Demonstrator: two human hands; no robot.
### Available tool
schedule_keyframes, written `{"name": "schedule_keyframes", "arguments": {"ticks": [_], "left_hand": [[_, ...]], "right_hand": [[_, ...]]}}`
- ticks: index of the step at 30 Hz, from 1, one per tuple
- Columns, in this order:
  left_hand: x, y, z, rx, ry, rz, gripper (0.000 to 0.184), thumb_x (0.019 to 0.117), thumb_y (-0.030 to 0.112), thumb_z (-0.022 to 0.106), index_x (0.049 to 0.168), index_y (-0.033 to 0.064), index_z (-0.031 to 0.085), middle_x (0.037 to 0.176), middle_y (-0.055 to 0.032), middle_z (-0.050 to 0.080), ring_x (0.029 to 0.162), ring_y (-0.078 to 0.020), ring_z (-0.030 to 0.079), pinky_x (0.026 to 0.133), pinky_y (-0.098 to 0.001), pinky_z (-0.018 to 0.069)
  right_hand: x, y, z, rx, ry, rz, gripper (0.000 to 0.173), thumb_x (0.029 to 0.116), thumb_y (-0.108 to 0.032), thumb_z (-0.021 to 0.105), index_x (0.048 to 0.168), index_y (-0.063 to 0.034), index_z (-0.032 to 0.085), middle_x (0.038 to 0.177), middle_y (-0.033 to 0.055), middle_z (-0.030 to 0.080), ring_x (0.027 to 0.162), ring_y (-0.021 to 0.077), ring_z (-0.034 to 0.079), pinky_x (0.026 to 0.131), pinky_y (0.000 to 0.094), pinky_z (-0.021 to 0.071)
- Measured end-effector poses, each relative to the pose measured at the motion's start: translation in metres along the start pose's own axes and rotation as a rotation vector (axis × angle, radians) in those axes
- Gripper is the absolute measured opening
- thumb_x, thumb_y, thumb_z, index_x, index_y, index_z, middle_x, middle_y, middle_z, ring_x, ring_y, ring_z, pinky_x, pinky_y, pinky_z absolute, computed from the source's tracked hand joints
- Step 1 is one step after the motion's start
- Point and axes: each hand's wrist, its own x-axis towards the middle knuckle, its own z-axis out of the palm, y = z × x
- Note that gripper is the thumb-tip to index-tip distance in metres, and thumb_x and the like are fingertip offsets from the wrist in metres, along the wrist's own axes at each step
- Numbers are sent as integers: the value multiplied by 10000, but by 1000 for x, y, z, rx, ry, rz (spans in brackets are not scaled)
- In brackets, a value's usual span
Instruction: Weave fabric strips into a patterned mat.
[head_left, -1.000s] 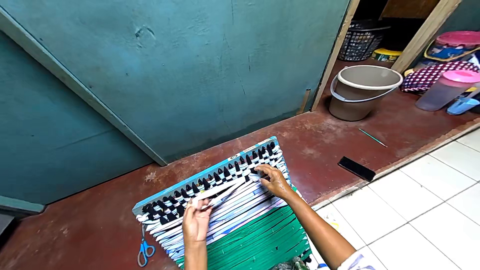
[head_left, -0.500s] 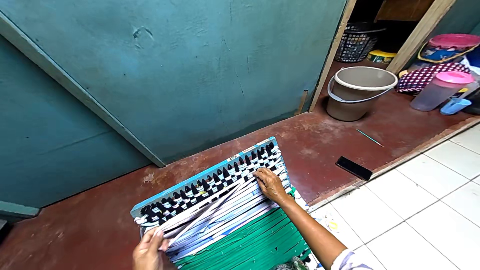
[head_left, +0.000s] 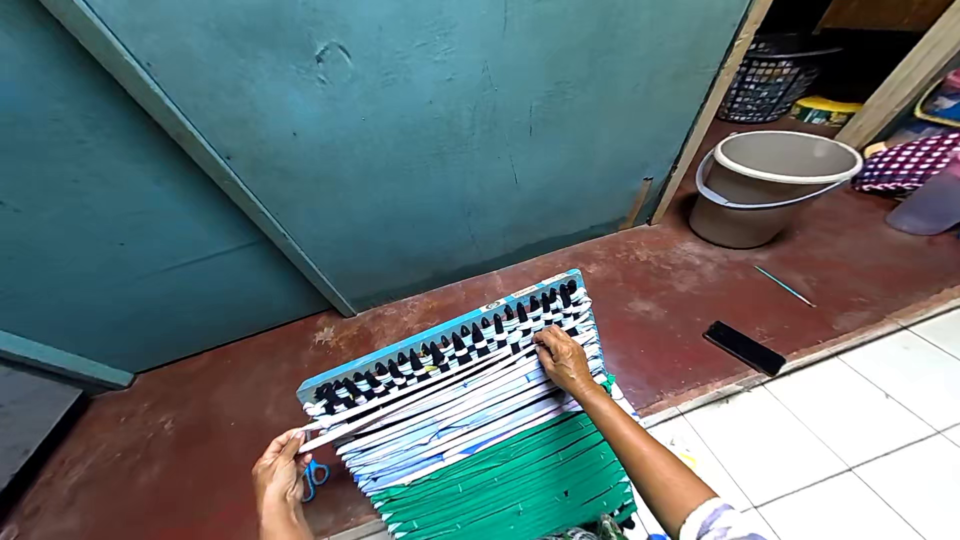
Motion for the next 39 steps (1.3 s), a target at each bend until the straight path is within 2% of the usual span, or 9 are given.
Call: {"name": "schedule_keyframes", "arguments": {"ticks": [5,9,13,20,23,27,32,36,39], "left_hand": [[-11,4,-2,-93,-29,32,92,1017,-21,518,974,28,582,707,42,607,505,6,555,452,-145,472],[-60,24,-10,-236,-300,377,241,888,-39,525,882,168,648,730,136,697,580,31,632,543,-148,544],[-112,48,1,-67,-748,774,112,937,329,723,1043,357,750,965,212,720,861,74,659,753,-127,555],[-187,66,55,30,-924,1002,134,942,214,702,945,86,661,869,19,668,802,44,616,713,-99,508],[-186,56,75,-48,-864,994,115,941,242,704,961,135,667,911,60,697,830,50,641,720,-98,527],[-182,40,115,-163,-898,655,117,917,244,737,944,132,714,841,111,706,696,56,630,624,-130,540],[-166,17,184,284,-913,469,372,1027,41,399,1319,-54,609,770,-30,634,590,-65,528,581,-233,468],[-165,21,216,794,-953,576,498,1028,14,384,1521,-2,446,1055,-261,711,908,-390,704,890,-536,538],[-175,40,225,1192,-913,533,502,1078,115,380,1580,113,392,1147,-249,704,1101,-432,673,955,-575,504]], "right_hand": [[3,-4,-6,5,-68,87,182,913,-13,606,1024,47,737,1019,223,698,986,376,693,853,521,554],[4,-28,-18,45,97,-48,178,875,-30,631,981,56,745,1004,220,723,952,375,719,821,515,587],[-3,-102,-33,317,22,-409,242,927,-156,621,1057,-1,753,1166,175,732,1156,321,678,993,483,535],[-33,-165,-40,674,-507,-691,411,1067,-204,482,1319,105,583,1249,240,683,1201,327,663,1065,445,492],[-40,-153,-43,639,-503,-586,376,1060,-158,493,1322,100,572,1079,228,719,990,300,725,912,419,568],[-42,-128,-44,443,-425,-367,204,1010,-65,540,1023,49,708,856,180,691,778,291,699,723,426,582],[-18,-72,-16,166,-323,-166,181,979,-27,564,998,58,723,1188,212,710,1001,361,733,822,505,599],[-6,-59,-6,93,-473,-125,234,1026,-51,509,1025,71,709,1392,194,636,1122,370,708,894,518,571],[2,-58,-2,-51,-582,-59,282,1055,-81,456,1083,51,704,1457,156,598,1074,380,715,875,538,560]]}}
